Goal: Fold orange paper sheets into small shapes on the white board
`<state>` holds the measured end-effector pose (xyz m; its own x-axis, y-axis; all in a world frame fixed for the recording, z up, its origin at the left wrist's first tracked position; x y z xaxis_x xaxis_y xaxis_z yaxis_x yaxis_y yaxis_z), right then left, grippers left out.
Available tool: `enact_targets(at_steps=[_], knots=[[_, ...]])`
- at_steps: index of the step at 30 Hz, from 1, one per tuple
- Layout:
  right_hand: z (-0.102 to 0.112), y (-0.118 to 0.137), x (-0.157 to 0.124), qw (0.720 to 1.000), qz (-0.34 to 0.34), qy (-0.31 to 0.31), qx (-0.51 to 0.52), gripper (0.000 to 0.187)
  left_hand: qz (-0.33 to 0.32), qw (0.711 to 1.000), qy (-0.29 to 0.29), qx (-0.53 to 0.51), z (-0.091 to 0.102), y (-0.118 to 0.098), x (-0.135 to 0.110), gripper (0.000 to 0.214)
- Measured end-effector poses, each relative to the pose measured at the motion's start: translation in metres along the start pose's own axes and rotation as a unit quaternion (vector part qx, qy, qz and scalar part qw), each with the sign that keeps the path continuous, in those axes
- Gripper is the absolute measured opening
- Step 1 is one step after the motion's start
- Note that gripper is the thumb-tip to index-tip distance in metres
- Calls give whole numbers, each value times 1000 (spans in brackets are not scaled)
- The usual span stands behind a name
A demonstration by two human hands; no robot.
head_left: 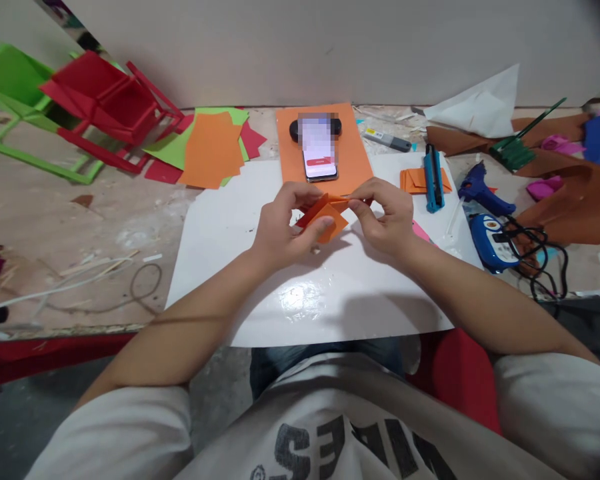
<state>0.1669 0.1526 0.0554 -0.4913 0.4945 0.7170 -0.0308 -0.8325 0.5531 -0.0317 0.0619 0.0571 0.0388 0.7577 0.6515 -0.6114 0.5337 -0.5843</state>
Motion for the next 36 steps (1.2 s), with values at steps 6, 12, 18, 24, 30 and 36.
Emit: enact_targets(at_steps=[6, 12, 18, 24, 30, 36], knots=[[4, -8, 0, 999, -34, -26, 0, 39, -28, 999, 41, -6, -3, 0, 6, 40], [5, 2, 2, 999, 38, -32, 1, 18, -59, 996, 16, 72, 3, -4, 8, 40], [0, -1, 4, 998, 32, 46, -31, 12, -50, 994, 31, 94, 6, -2, 9, 41], [-10, 0, 2, 996, 41, 83, -19, 12, -88, 990, 27, 106, 5, -9, 8, 38], [-12, -4, -3, 998, 17, 61, 3, 15, -77, 988, 27, 131, 2, -7, 6, 41], [-6, -12, -9, 999, -33, -12, 13, 27, -31, 994, 16, 100, 1, 1, 0, 39]])
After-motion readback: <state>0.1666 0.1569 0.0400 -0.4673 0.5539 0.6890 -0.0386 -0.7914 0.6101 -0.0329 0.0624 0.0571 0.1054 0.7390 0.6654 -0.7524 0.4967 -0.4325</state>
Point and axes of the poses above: each hand's wrist, its own x-axis towards the middle knuckle, its own z-axis out of the back of the hand, y = z × x, the point moved 8 cm from there along x, towards the middle knuckle, and after that the axes turned 9 degrees about y, right-handed, at the moved point
